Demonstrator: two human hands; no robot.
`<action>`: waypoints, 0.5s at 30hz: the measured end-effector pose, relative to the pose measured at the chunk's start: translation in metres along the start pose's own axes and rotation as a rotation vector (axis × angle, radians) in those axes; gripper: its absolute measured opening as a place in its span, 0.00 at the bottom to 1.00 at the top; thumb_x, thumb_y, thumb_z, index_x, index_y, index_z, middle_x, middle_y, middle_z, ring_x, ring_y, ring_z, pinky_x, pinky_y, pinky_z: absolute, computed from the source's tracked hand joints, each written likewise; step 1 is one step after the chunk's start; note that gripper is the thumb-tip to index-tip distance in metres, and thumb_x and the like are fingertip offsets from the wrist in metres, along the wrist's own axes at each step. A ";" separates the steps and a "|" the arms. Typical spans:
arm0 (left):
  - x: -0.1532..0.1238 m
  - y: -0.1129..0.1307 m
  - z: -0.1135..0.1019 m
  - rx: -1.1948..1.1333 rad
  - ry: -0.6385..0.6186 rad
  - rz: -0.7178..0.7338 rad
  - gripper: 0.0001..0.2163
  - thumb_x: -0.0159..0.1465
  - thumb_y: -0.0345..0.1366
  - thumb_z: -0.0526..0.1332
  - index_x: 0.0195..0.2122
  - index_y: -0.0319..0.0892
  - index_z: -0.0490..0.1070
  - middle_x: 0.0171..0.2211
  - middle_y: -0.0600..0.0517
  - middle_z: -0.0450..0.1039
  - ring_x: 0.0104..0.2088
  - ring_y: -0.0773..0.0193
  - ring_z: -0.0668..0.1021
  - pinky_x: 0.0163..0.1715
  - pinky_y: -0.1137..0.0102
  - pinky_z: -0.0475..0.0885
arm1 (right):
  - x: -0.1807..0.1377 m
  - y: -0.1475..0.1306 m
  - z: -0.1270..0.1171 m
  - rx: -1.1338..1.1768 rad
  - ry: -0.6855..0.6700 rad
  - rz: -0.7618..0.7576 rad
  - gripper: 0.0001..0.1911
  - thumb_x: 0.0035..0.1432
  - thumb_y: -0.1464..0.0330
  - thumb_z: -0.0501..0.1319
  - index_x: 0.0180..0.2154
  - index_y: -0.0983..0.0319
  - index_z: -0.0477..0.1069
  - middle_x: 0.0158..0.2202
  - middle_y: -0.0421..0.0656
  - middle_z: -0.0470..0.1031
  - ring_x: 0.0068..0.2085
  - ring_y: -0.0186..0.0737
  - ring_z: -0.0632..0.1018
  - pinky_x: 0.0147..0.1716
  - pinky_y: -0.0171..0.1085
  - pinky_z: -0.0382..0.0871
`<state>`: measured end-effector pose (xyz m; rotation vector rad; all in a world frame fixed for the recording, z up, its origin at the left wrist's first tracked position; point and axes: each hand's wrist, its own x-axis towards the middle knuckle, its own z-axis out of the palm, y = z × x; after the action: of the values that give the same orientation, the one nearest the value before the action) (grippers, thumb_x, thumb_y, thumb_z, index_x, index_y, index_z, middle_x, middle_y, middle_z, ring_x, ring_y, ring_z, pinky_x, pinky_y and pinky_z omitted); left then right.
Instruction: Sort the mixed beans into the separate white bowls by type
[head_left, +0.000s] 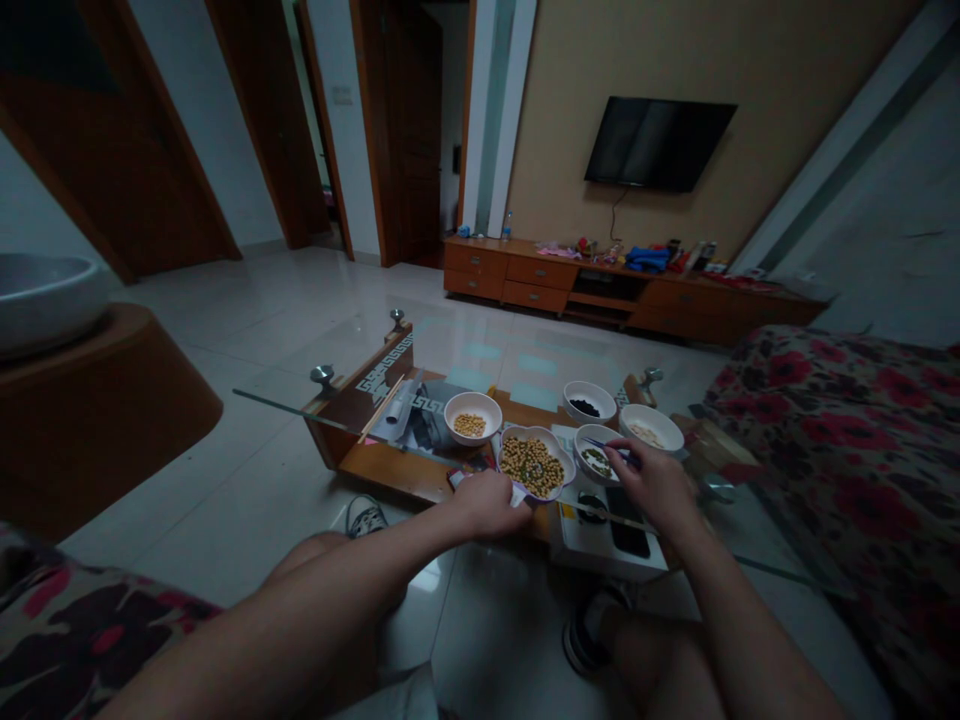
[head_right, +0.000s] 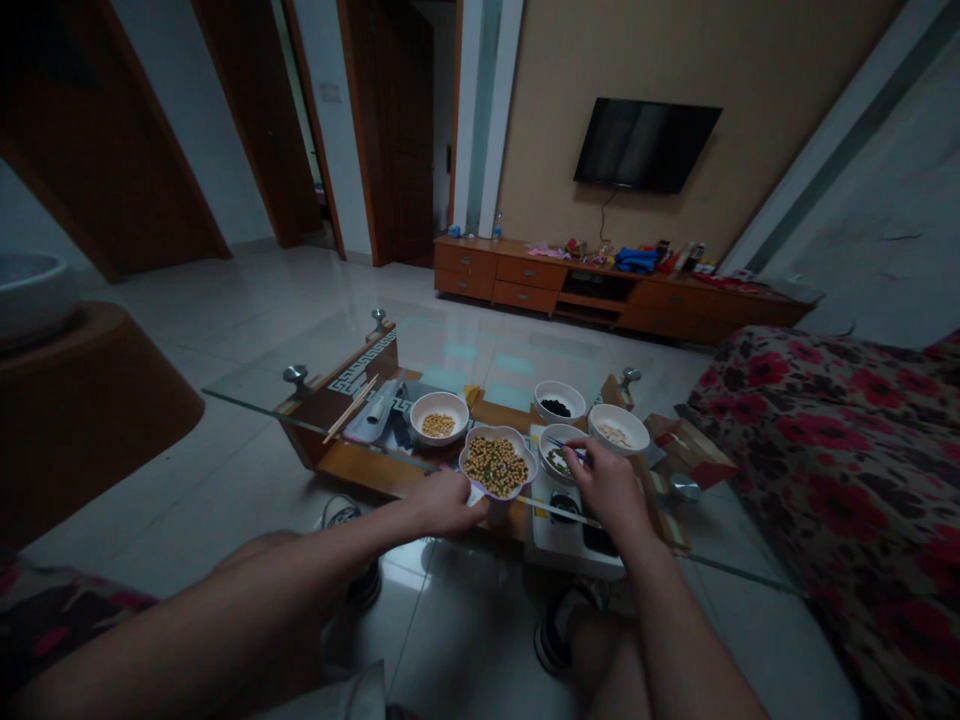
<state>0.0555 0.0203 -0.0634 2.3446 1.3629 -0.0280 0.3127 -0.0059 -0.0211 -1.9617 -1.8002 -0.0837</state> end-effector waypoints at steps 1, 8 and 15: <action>0.000 0.000 0.000 -0.004 0.003 0.007 0.25 0.59 0.53 0.49 0.36 0.38 0.76 0.34 0.40 0.76 0.35 0.48 0.78 0.34 0.60 0.72 | 0.000 -0.003 0.002 0.036 -0.034 -0.031 0.18 0.58 0.55 0.53 0.38 0.59 0.74 0.27 0.44 0.77 0.28 0.42 0.76 0.26 0.35 0.62; 0.000 0.000 0.000 -0.007 0.016 0.015 0.24 0.59 0.53 0.48 0.37 0.39 0.75 0.34 0.40 0.76 0.35 0.47 0.78 0.34 0.58 0.72 | -0.005 -0.031 0.013 0.128 -0.236 -0.165 0.16 0.61 0.56 0.50 0.37 0.59 0.70 0.31 0.43 0.76 0.31 0.40 0.75 0.28 0.34 0.61; 0.001 -0.003 0.003 -0.020 -0.001 0.012 0.24 0.59 0.53 0.49 0.37 0.39 0.75 0.34 0.41 0.76 0.35 0.48 0.78 0.35 0.60 0.72 | -0.005 -0.046 0.021 0.099 -0.301 -0.207 0.16 0.62 0.58 0.49 0.39 0.59 0.71 0.33 0.45 0.77 0.34 0.41 0.76 0.31 0.35 0.62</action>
<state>0.0539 0.0212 -0.0676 2.3358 1.3422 -0.0119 0.2630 -0.0018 -0.0277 -1.7883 -2.1511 0.2419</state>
